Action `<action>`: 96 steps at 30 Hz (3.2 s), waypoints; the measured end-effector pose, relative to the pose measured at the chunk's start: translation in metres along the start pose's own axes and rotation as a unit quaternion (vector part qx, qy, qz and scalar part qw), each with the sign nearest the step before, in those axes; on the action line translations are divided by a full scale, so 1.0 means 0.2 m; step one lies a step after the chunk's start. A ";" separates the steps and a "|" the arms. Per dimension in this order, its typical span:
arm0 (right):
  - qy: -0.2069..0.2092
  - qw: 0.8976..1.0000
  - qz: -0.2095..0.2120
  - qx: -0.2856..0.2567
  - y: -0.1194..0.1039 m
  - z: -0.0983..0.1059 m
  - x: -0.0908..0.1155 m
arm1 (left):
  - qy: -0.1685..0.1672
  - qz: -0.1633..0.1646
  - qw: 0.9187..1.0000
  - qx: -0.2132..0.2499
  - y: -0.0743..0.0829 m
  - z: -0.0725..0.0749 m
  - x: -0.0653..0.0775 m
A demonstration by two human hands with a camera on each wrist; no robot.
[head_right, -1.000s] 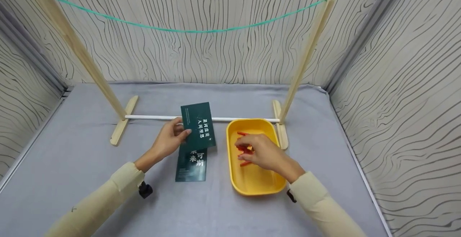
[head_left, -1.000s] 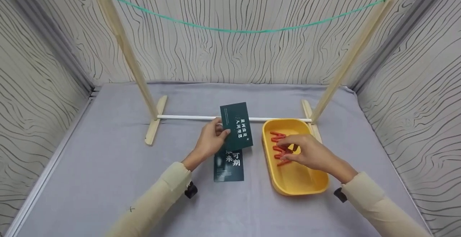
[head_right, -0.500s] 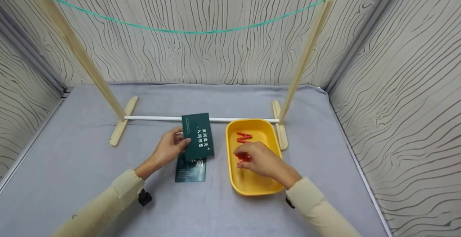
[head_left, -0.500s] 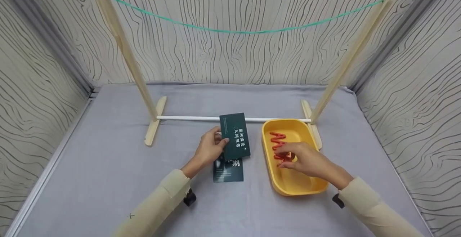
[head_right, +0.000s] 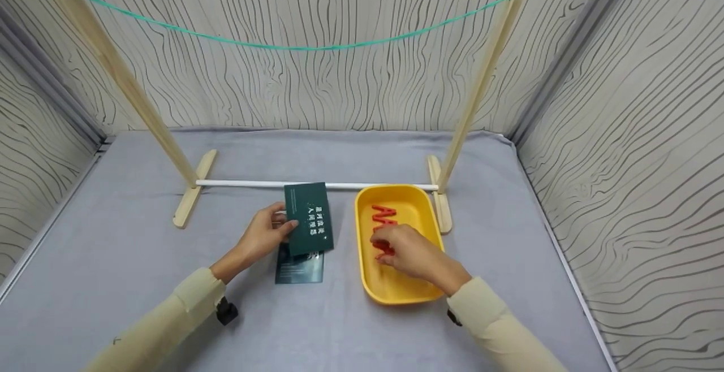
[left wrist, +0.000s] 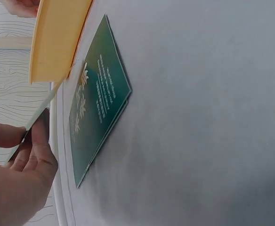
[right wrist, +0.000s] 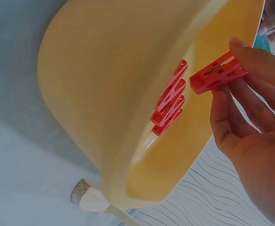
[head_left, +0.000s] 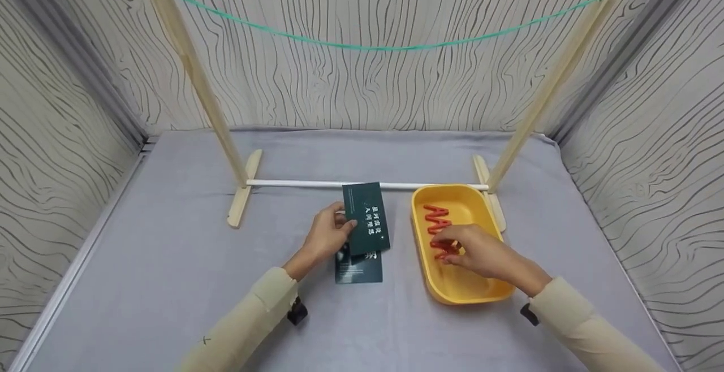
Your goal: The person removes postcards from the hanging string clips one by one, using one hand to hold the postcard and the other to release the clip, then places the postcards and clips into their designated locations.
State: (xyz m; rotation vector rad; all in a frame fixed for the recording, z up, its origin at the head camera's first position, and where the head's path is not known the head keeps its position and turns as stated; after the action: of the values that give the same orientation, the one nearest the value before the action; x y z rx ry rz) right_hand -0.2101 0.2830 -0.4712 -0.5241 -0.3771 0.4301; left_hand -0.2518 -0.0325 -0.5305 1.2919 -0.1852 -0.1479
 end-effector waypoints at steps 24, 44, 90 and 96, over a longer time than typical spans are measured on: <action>-0.021 0.997 -0.002 0.069 0.03 -0.05 -0.01 | -0.055 0.050 0.997 -0.023 -0.05 0.07 0.11; -0.051 0.995 -0.033 0.075 0.06 -0.10 -0.03 | -0.061 0.063 0.995 -0.047 -0.08 0.08 0.15; -0.012 0.987 -0.026 0.160 0.06 -0.12 -0.03 | 0.021 0.017 0.946 -0.323 -0.06 0.01 0.21; -0.007 0.986 -0.021 0.164 0.06 -0.12 -0.02 | 0.020 0.010 0.944 -0.329 -0.06 0.00 0.21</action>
State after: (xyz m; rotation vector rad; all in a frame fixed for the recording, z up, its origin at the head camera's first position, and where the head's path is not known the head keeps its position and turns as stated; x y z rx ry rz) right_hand -0.2070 0.2806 -0.4982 -0.1932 -0.3226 0.4452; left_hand -0.2116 -0.0453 -0.5398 0.6254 -0.0996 -0.1486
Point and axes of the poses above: each hand's wrist, its own x-axis away from the middle knuckle, its own z-axis out of the back of the hand, y = z × x, the point moved 2 cm from there along -x, towards the middle knuckle, and after that the axes turned 4 degrees about -z, right-handed, at the moved point
